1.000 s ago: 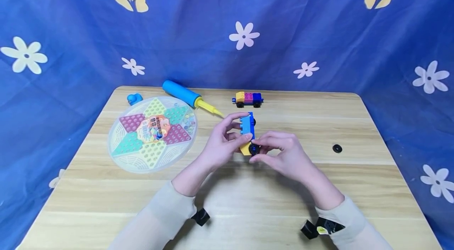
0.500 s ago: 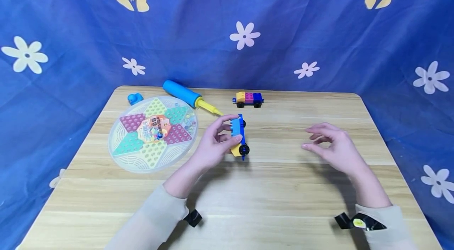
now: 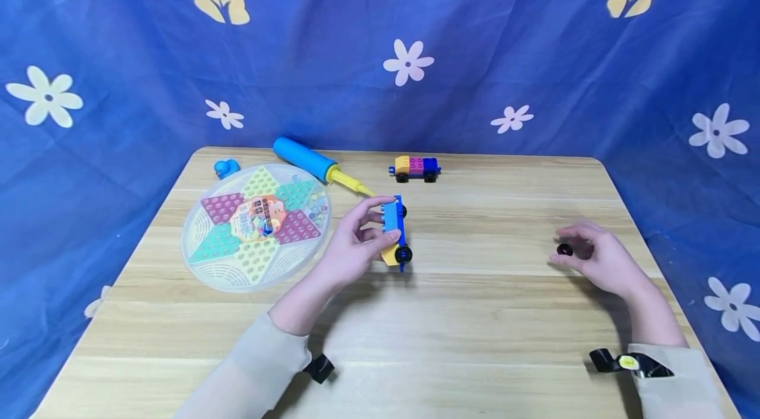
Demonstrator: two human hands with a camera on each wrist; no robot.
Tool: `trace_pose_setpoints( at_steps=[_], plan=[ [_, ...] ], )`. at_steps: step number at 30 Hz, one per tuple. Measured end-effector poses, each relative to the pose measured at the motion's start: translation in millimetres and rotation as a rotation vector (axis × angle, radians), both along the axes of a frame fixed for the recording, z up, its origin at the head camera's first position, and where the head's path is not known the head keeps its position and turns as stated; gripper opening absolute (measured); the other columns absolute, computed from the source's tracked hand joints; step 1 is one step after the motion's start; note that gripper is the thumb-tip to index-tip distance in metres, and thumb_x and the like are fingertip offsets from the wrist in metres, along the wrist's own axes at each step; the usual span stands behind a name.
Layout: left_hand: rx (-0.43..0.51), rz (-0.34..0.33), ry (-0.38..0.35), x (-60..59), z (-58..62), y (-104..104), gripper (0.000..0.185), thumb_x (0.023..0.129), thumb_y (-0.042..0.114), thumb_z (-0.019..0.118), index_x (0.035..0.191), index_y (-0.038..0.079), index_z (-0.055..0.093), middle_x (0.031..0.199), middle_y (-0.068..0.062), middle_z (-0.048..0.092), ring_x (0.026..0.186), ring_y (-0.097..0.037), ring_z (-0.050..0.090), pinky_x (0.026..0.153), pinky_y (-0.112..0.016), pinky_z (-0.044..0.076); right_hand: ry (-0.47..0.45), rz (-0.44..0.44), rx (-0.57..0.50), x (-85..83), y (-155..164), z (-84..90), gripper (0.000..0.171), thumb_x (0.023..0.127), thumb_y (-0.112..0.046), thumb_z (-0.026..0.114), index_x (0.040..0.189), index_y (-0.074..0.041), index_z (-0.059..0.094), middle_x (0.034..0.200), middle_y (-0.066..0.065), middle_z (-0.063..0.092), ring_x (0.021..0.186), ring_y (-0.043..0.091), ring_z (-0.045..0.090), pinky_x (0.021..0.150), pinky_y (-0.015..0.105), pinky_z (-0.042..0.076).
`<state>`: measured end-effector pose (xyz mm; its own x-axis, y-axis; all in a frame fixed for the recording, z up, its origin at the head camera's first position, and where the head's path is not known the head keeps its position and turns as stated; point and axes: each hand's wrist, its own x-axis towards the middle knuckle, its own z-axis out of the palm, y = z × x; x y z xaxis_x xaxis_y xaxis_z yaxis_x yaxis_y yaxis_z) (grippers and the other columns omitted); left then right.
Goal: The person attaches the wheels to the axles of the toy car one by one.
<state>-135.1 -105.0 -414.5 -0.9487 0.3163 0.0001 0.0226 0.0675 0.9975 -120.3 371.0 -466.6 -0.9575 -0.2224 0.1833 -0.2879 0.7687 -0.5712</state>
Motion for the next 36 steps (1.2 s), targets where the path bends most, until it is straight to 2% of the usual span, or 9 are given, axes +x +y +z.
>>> trace_pose_setpoints(
  at_steps=[4, 8, 11, 15, 22, 29, 36],
  plan=[
    [-0.002, 0.001, 0.002, 0.1, -0.1, -0.8, 0.053, 0.102, 0.011, 0.074, 0.149, 0.028, 0.057, 0.124, -0.017, 0.057, 0.085, -0.030, 0.067, 0.069, -0.059, 0.062, -0.027, -0.005, 0.021, 1.7, 10.6, -9.6, 0.046, 0.086, -0.021, 0.092, 0.122, 0.001, 0.073, 0.111, 0.012, 0.068, 0.089, 0.021, 0.059, 0.071, 0.020, 0.046],
    [-0.001, 0.003, -0.001, 0.3, -0.4, -1.4, 0.053, 0.102, 0.010, 0.073, 0.149, 0.028, 0.057, 0.124, -0.017, 0.058, 0.085, -0.030, 0.067, 0.069, -0.059, 0.062, -0.026, 0.007, 0.023, 2.9, 13.1, -16.6, 0.036, 0.090, -0.014, 0.087, 0.119, 0.001, 0.074, 0.102, 0.008, 0.065, 0.082, 0.016, 0.054, 0.067, 0.022, 0.044],
    [-0.003, 0.004, -0.006, 0.7, -0.1, -1.5, 0.054, 0.101, 0.010, 0.074, 0.149, 0.028, 0.057, 0.124, -0.017, 0.058, 0.086, -0.030, 0.067, 0.070, -0.059, 0.062, -0.013, 0.023, 0.009, 2.8, 11.4, -18.4, 0.028, 0.092, -0.007, 0.083, 0.117, 0.001, 0.074, 0.097, 0.005, 0.063, 0.079, 0.013, 0.053, 0.065, 0.022, 0.044],
    [-0.009, -0.001, 0.004, 0.9, 1.6, -0.3, 0.054, 0.101, 0.011, 0.075, 0.149, 0.028, 0.057, 0.124, -0.017, 0.058, 0.084, -0.031, 0.067, 0.068, -0.056, 0.062, 0.002, 0.016, -0.013, 2.4, 7.0, -15.1, 0.027, 0.094, -0.005, 0.081, 0.119, 0.003, 0.073, 0.099, 0.005, 0.063, 0.080, 0.011, 0.054, 0.066, 0.019, 0.044],
    [-0.002, -0.017, 0.025, 0.7, 4.7, 2.9, 0.054, 0.101, 0.011, 0.075, 0.149, 0.028, 0.058, 0.122, -0.017, 0.059, 0.082, -0.030, 0.067, 0.064, -0.051, 0.062, 0.083, 0.031, -0.078, -1.4, -11.7, 7.2, 0.027, 0.091, 0.001, 0.082, 0.116, 0.003, 0.073, 0.092, 0.004, 0.064, 0.081, 0.009, 0.059, 0.072, 0.012, 0.049],
    [0.004, -0.036, 0.020, 1.5, 6.7, 6.7, 0.054, 0.101, 0.012, 0.075, 0.149, 0.028, 0.058, 0.124, -0.017, 0.059, 0.081, -0.030, 0.067, 0.063, -0.045, 0.062, 0.172, 0.068, -0.161, -2.3, -44.2, 41.8, 0.035, 0.087, 0.011, 0.082, 0.119, -0.001, 0.074, 0.091, 0.001, 0.069, 0.082, 0.007, 0.064, 0.075, 0.010, 0.050],
    [0.003, -0.051, 0.022, 2.0, 8.0, 11.4, 0.054, 0.100, 0.012, 0.076, 0.148, 0.028, 0.058, 0.126, -0.017, 0.059, 0.082, -0.030, 0.067, 0.065, -0.047, 0.062, 0.230, 0.155, -0.284, 1.9, -80.3, 71.4, 0.044, 0.084, 0.019, 0.079, 0.123, 0.001, 0.074, 0.101, 0.005, 0.072, 0.088, 0.008, 0.065, 0.079, 0.011, 0.053]
  ],
)
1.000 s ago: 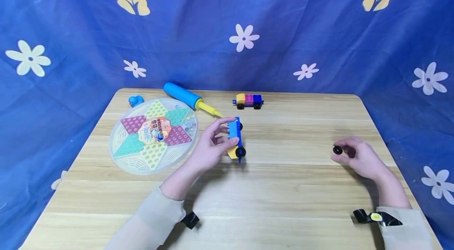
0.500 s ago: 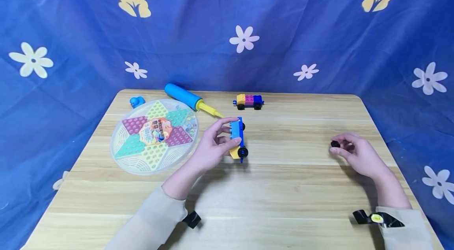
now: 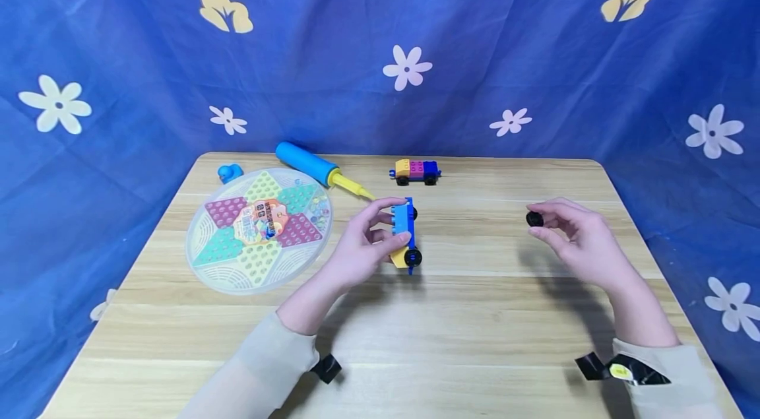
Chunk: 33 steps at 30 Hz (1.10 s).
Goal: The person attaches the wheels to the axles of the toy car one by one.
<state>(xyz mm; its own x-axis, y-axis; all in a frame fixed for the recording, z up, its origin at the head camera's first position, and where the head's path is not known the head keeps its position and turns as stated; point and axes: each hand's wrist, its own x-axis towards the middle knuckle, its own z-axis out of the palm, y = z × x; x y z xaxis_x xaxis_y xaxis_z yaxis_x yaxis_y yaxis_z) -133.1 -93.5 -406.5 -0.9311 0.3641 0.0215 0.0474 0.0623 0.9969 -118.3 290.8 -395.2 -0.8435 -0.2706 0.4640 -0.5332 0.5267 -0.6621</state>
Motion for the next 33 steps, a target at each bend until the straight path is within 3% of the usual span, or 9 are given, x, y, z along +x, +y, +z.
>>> trace_pose_setpoints(
  at_steps=[6, 11, 18, 24, 27, 31, 33],
  plan=[
    [0.001, -0.013, -0.001, -0.7, 0.5, 5.2, 0.053, 0.100, 0.012, 0.076, 0.148, 0.029, 0.058, 0.126, -0.016, 0.059, 0.084, -0.030, 0.068, 0.067, -0.050, 0.063, 0.029, 0.099, -0.037, 1.5, -26.3, 11.9, 0.047, 0.083, 0.021, 0.078, 0.125, 0.002, 0.073, 0.114, 0.009, 0.073, 0.098, 0.010, 0.069, 0.088, 0.015, 0.055],
    [0.013, -0.029, -0.002, -0.7, 1.1, 10.4, 0.053, 0.100, 0.011, 0.075, 0.148, 0.028, 0.058, 0.126, -0.016, 0.059, 0.084, -0.029, 0.068, 0.066, -0.048, 0.063, 0.057, 0.151, -0.036, 3.4, -47.4, 17.3, 0.047, 0.082, 0.019, 0.081, 0.124, -0.001, 0.074, 0.115, 0.005, 0.073, 0.094, 0.015, 0.070, 0.090, 0.017, 0.056],
    [0.024, -0.048, 0.016, -1.1, 0.1, 16.5, 0.052, 0.101, 0.011, 0.075, 0.148, 0.027, 0.058, 0.126, -0.016, 0.060, 0.083, -0.029, 0.069, 0.067, -0.053, 0.063, 0.100, 0.154, -0.015, 1.4, -75.5, 20.7, 0.041, 0.079, 0.007, 0.090, 0.115, -0.007, 0.078, 0.107, -0.002, 0.074, 0.084, 0.011, 0.067, 0.086, 0.018, 0.055],
    [0.031, -0.067, 0.020, 0.4, 1.0, 21.9, 0.053, 0.100, 0.010, 0.076, 0.148, 0.027, 0.058, 0.126, -0.016, 0.061, 0.084, -0.030, 0.070, 0.065, -0.043, 0.062, 0.147, 0.162, -0.003, -4.1, -92.9, 23.4, 0.039, 0.078, 0.001, 0.094, 0.113, -0.010, 0.079, 0.102, -0.005, 0.074, 0.083, 0.010, 0.066, 0.077, 0.020, 0.055],
    [0.037, -0.075, 0.019, 1.2, 1.2, 24.4, 0.053, 0.100, 0.009, 0.075, 0.147, 0.026, 0.059, 0.125, -0.016, 0.062, 0.084, -0.030, 0.070, 0.067, -0.052, 0.062, 0.165, 0.169, 0.001, -5.8, -99.1, 24.4, 0.038, 0.078, -0.001, 0.094, 0.112, -0.010, 0.080, 0.101, -0.005, 0.073, 0.082, 0.010, 0.066, 0.075, 0.022, 0.055],
    [0.039, -0.082, 0.020, 2.0, 1.5, 26.7, 0.053, 0.100, 0.009, 0.075, 0.147, 0.026, 0.059, 0.125, -0.016, 0.062, 0.084, -0.029, 0.071, 0.067, -0.055, 0.062, 0.173, 0.170, -0.009, -7.5, -107.1, 25.0, 0.036, 0.079, -0.002, 0.094, 0.112, -0.010, 0.081, 0.099, -0.005, 0.071, 0.081, 0.012, 0.064, 0.073, 0.020, 0.052],
    [0.039, -0.085, 0.019, 2.3, 0.7, 27.5, 0.053, 0.100, 0.009, 0.076, 0.147, 0.026, 0.059, 0.126, -0.016, 0.061, 0.084, -0.029, 0.071, 0.066, -0.046, 0.062, 0.168, 0.170, -0.013, -8.0, -110.9, 24.6, 0.036, 0.080, -0.002, 0.093, 0.112, -0.010, 0.081, 0.099, -0.005, 0.070, 0.080, 0.013, 0.064, 0.072, 0.019, 0.051]
  ],
)
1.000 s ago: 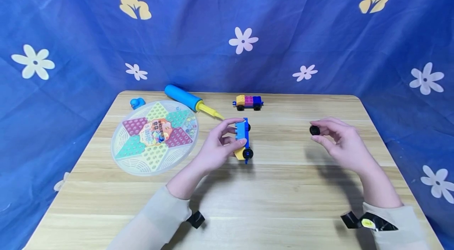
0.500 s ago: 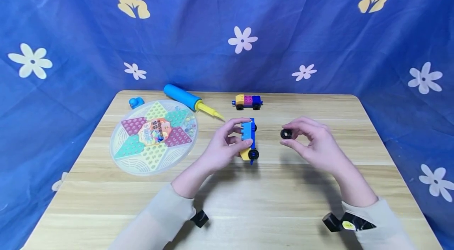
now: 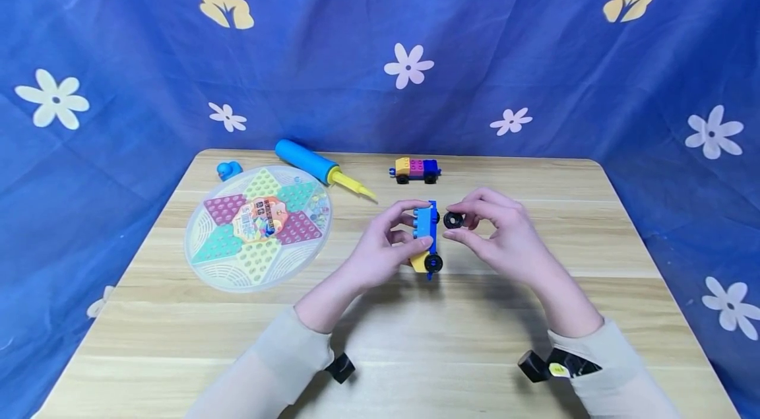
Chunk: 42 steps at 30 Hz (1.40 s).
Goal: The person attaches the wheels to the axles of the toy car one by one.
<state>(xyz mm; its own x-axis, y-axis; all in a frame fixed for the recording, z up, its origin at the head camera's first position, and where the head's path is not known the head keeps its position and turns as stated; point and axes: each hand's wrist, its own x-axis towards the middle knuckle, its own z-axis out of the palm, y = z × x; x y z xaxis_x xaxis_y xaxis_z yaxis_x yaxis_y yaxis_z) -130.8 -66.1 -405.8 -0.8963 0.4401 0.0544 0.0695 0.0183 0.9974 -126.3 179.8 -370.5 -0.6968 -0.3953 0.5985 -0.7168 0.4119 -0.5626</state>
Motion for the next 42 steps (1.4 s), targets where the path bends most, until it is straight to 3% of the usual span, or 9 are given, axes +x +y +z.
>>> trace_pose_setpoints(
  at_steps=[10, 19, 25, 32, 36, 42],
  plan=[
    [0.019, -0.035, -0.001, 1.8, -3.1, 3.3, 0.053, 0.100, 0.010, 0.075, 0.148, 0.024, 0.058, 0.126, -0.016, 0.062, 0.083, -0.027, 0.070, 0.061, -0.035, 0.060, -0.053, -0.007, 0.039, 1.0, -11.9, -4.5, 0.033, 0.085, -0.004, 0.090, 0.116, -0.007, 0.080, 0.104, -0.004, 0.069, 0.086, 0.013, 0.065, 0.074, 0.026, 0.057],
    [-0.021, -0.033, 0.038, 1.8, -0.5, 2.7, 0.053, 0.099, 0.008, 0.076, 0.147, 0.022, 0.060, 0.124, -0.014, 0.064, 0.086, -0.029, 0.069, 0.063, -0.036, 0.060, -0.006, -0.037, 0.052, -3.9, -19.1, -5.8, 0.026, 0.082, -0.006, 0.093, 0.105, -0.003, 0.082, 0.093, -0.004, 0.071, 0.077, 0.009, 0.067, 0.068, 0.024, 0.057],
    [-0.072, -0.009, 0.069, 0.5, -1.2, 4.1, 0.052, 0.098, 0.009, 0.078, 0.145, 0.024, 0.062, 0.123, -0.012, 0.063, 0.087, -0.028, 0.068, 0.067, -0.033, 0.060, -0.045, -0.051, 0.053, -3.9, -22.4, -2.0, 0.024, 0.077, -0.005, 0.096, 0.097, -0.003, 0.081, 0.090, -0.003, 0.073, 0.074, 0.007, 0.068, 0.069, 0.029, 0.061],
    [-0.044, -0.015, 0.048, -0.2, -3.6, 4.9, 0.053, 0.098, 0.007, 0.078, 0.146, 0.022, 0.062, 0.119, -0.015, 0.062, 0.078, -0.028, 0.068, 0.063, -0.043, 0.063, -0.076, -0.072, 0.009, -5.4, -26.5, -3.9, 0.026, 0.073, 0.000, 0.097, 0.094, -0.001, 0.082, 0.088, -0.001, 0.075, 0.075, 0.010, 0.071, 0.069, 0.029, 0.063],
    [-0.041, -0.009, 0.043, -1.3, -5.6, 4.9, 0.054, 0.098, 0.007, 0.078, 0.147, 0.022, 0.062, 0.119, -0.014, 0.061, 0.078, -0.027, 0.068, 0.064, -0.048, 0.063, -0.159, -0.075, -0.050, -6.9, -27.1, -6.5, 0.027, 0.073, 0.001, 0.097, 0.095, -0.001, 0.083, 0.088, 0.001, 0.076, 0.075, 0.014, 0.072, 0.068, 0.028, 0.063],
    [-0.057, -0.009, 0.050, -1.3, -5.5, 4.2, 0.053, 0.096, 0.006, 0.079, 0.145, 0.023, 0.063, 0.118, -0.012, 0.062, 0.079, -0.027, 0.068, 0.063, -0.041, 0.063, -0.307, -0.077, -0.127, -7.4, -26.4, -8.8, 0.026, 0.074, -0.002, 0.097, 0.096, -0.001, 0.083, 0.089, 0.003, 0.076, 0.077, 0.018, 0.073, 0.069, 0.026, 0.063]
  ],
)
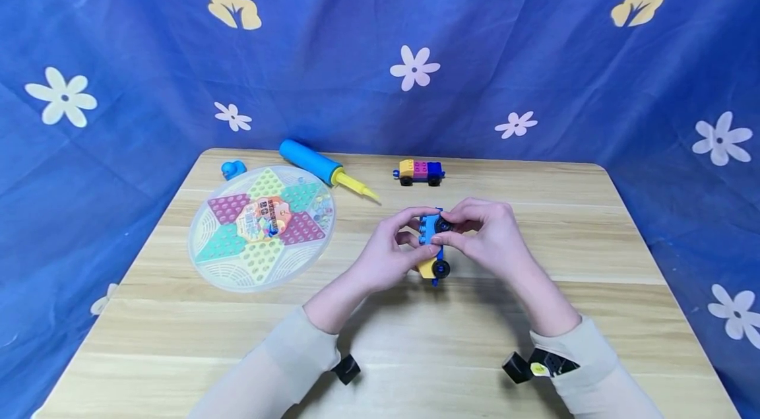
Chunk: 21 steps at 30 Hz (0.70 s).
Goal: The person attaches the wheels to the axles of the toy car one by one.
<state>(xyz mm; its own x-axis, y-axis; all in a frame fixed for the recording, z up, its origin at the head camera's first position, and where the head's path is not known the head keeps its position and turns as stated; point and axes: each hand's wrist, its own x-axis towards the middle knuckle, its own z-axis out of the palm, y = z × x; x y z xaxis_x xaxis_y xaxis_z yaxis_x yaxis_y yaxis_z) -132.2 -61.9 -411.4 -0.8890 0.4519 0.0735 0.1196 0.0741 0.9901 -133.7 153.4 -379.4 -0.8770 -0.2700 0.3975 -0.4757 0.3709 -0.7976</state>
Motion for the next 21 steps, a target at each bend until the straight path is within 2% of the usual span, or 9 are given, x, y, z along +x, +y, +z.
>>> trace_pose_setpoints(
  at_steps=[2, 7, 9, 14, 21],
  plan=[
    [-0.005, -0.003, 0.003, 0.2, -0.2, -0.3, 0.053, 0.097, 0.006, 0.079, 0.145, 0.022, 0.063, 0.118, -0.012, 0.062, 0.079, -0.026, 0.068, 0.062, -0.039, 0.062, -0.023, -0.007, 0.000, 0.2, 0.0, -0.2, 0.025, 0.075, -0.003, 0.097, 0.096, -0.001, 0.084, 0.089, 0.004, 0.077, 0.076, 0.018, 0.073, 0.068, 0.026, 0.062],
    [0.005, -0.008, 0.006, 0.6, -1.3, -0.6, 0.053, 0.096, 0.004, 0.078, 0.144, 0.020, 0.063, 0.119, -0.014, 0.061, 0.079, -0.026, 0.067, 0.062, -0.056, 0.061, -0.088, -0.023, 0.004, 1.1, -0.7, 1.5, 0.023, 0.075, -0.003, 0.097, 0.094, -0.002, 0.084, 0.089, 0.005, 0.077, 0.072, 0.017, 0.072, 0.064, 0.026, 0.062],
    [0.000, -0.010, 0.010, 0.9, -1.0, -0.3, 0.053, 0.096, 0.004, 0.078, 0.144, 0.020, 0.063, 0.119, -0.013, 0.061, 0.079, -0.026, 0.067, 0.061, -0.054, 0.061, -0.097, -0.027, 0.006, 1.9, -0.9, 2.1, 0.023, 0.074, -0.003, 0.097, 0.093, -0.002, 0.084, 0.088, 0.005, 0.077, 0.071, 0.017, 0.072, 0.063, 0.026, 0.062],
    [-0.040, -0.008, 0.033, 2.0, 2.0, 0.9, 0.052, 0.096, 0.007, 0.079, 0.144, 0.022, 0.063, 0.118, -0.011, 0.062, 0.079, -0.026, 0.067, 0.058, -0.030, 0.056, -0.061, -0.040, 0.012, 2.4, -0.3, -0.2, 0.024, 0.072, -0.001, 0.098, 0.092, -0.002, 0.084, 0.086, 0.004, 0.077, 0.071, 0.017, 0.071, 0.064, 0.026, 0.062],
    [-0.114, -0.053, 0.119, -1.1, 3.3, -2.9, 0.051, 0.098, 0.011, 0.078, 0.145, 0.023, 0.061, 0.119, -0.009, 0.063, 0.081, -0.025, 0.067, 0.057, -0.035, 0.058, 0.027, -0.020, 0.042, 5.9, 2.5, -11.4, 0.028, 0.076, -0.002, 0.096, 0.101, -0.001, 0.083, 0.089, 0.001, 0.076, 0.074, 0.014, 0.071, 0.070, 0.027, 0.063]
  ],
)
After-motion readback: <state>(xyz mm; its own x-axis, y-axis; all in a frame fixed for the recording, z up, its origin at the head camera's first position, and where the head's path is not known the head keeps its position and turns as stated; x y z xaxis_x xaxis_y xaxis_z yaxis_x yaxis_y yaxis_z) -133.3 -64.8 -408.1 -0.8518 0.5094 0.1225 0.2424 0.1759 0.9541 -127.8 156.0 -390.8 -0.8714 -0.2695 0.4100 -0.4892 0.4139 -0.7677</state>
